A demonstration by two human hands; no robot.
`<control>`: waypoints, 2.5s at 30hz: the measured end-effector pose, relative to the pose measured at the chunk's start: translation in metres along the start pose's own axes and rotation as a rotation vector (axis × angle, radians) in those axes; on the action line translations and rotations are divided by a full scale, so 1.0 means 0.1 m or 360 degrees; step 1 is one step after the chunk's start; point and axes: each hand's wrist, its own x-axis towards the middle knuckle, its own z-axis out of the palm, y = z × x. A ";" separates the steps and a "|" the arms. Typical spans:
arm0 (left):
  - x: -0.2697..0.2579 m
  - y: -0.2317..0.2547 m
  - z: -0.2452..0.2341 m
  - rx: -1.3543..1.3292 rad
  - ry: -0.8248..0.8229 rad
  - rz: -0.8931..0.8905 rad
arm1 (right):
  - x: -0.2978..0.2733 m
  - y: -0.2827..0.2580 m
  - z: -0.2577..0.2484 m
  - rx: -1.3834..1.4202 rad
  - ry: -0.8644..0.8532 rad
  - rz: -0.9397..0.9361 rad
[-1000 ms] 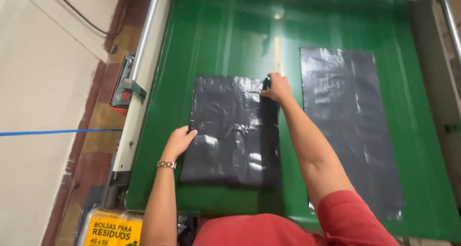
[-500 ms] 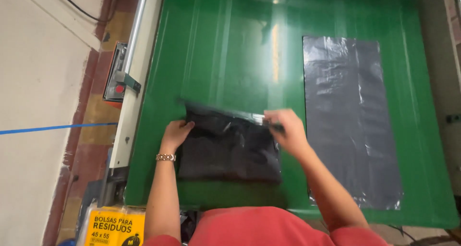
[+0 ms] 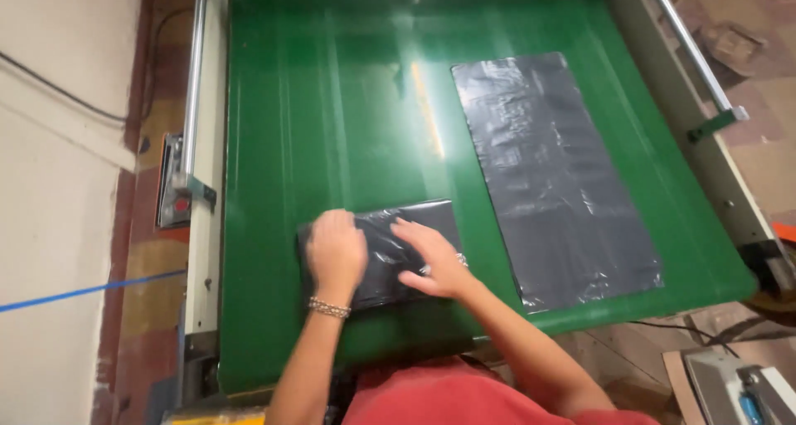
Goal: Folding black plastic bags and inserting them into yellow printed packaging sleeves at a factory workstation.
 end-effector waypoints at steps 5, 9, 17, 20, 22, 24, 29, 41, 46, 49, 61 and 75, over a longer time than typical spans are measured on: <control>-0.37 0.50 0.05 -0.0015 -0.0723 0.0808 | 0.26 0.48 0.94 -0.0265 0.0169 0.0183; -0.25 0.34 -0.26 -0.0161 -0.1016 0.0698 | 0.15 0.41 0.83 -0.0611 -0.0025 0.0369; -0.57 -0.65 -0.34 -0.0212 -0.0939 0.0646 | -0.29 0.63 0.34 -0.1276 -0.0069 0.0704; -0.82 -1.07 -0.40 -0.0098 -0.0666 0.1013 | -0.23 0.27 0.13 -0.1265 -0.0053 0.0619; -0.81 -1.06 -0.36 -0.0114 -0.0600 0.1181 | -0.14 -0.29 0.29 -0.0844 -0.0155 0.0519; -0.78 -0.98 -0.36 -0.0128 -0.0551 0.1345 | -0.19 -0.59 0.61 -0.0413 -0.0268 0.0412; -0.72 -0.51 -0.58 -0.0511 -0.1083 0.1469 | -0.56 -0.68 1.29 -0.0609 -0.0053 0.0089; -0.07 -0.65 0.21 -0.1775 -0.2558 -0.0668 | -1.19 -0.39 0.93 0.1690 0.0821 0.1556; -0.27 -0.42 -0.19 -0.0937 -0.1546 -0.0030 | -1.19 -0.18 0.80 0.2211 0.0746 0.1892; -0.38 -0.44 -0.15 -0.0617 -0.1304 0.0007 | -1.27 -0.24 0.16 0.1925 0.0426 0.1890; -0.61 2.10 -0.43 -0.0476 -0.0497 0.1018 | -2.47 1.74 -2.31 -0.1109 0.0657 0.2438; -1.43 2.87 0.20 -0.0479 -0.0975 0.1167 | -2.23 1.58 -2.79 -0.0023 0.0913 0.1702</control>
